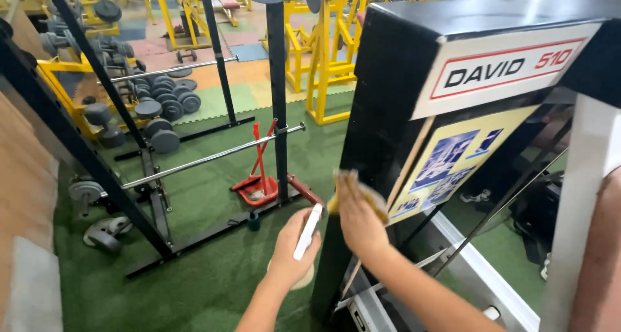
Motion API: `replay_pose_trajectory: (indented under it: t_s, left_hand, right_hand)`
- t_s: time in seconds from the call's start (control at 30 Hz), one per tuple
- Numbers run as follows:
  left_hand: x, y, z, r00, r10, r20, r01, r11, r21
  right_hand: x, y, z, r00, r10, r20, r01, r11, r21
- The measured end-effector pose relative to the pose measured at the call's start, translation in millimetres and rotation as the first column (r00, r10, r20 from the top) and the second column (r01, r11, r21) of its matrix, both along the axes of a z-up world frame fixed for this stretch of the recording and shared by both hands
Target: The recorder is wiping down and cleaning various exercise machines in a gym using a spray bottle and a cloth.
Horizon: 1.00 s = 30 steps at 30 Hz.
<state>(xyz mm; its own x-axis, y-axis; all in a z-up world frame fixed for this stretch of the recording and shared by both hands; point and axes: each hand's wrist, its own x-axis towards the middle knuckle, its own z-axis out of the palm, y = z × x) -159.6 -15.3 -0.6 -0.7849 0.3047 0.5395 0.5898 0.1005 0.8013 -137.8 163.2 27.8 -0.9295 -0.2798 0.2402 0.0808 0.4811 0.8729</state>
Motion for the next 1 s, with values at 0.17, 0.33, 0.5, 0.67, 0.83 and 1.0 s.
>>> replay_pose_trajectory:
  t_s: [0.17,0.33,0.5,0.67,0.83,1.0]
  left_hand:
    - [13.9,-22.4,-4.4,0.971,0.003,0.241,0.003,1.0,-0.022]
    - [12.2,-20.1,-19.0,0.989,0.002,0.15,-0.002,1.0,-0.001]
    - [8.9,-8.2,-27.4,0.987,0.048,0.15,-0.04,0.997,-0.061]
    - [14.6,-12.2,-33.5,0.98,-0.003,0.198,0.014,0.998,-0.053]
    - [24.6,-23.7,-54.1,0.981,0.009,0.195,0.007,0.997,-0.081]
    - [40.2,-42.1,-83.1,0.973,0.079,0.217,-0.054,0.992,-0.118]
  right_hand:
    - [-22.4,27.9,-86.9,0.994,0.077,0.073,-0.062,0.98,-0.19]
    - [-25.8,12.3,61.5,0.975,-0.031,-0.219,-0.037,0.953,-0.301]
    - [-26.0,-8.7,144.1,0.964,-0.052,-0.261,0.049,0.999,-0.018]
    - [-28.7,-15.7,80.9,0.972,-0.125,-0.197,0.146,0.985,0.095]
    - [-29.4,-9.6,-35.4,0.98,-0.123,0.156,0.104,0.987,0.124]
    - [-29.7,3.5,-180.0,0.885,0.045,0.464,0.043,0.983,-0.177]
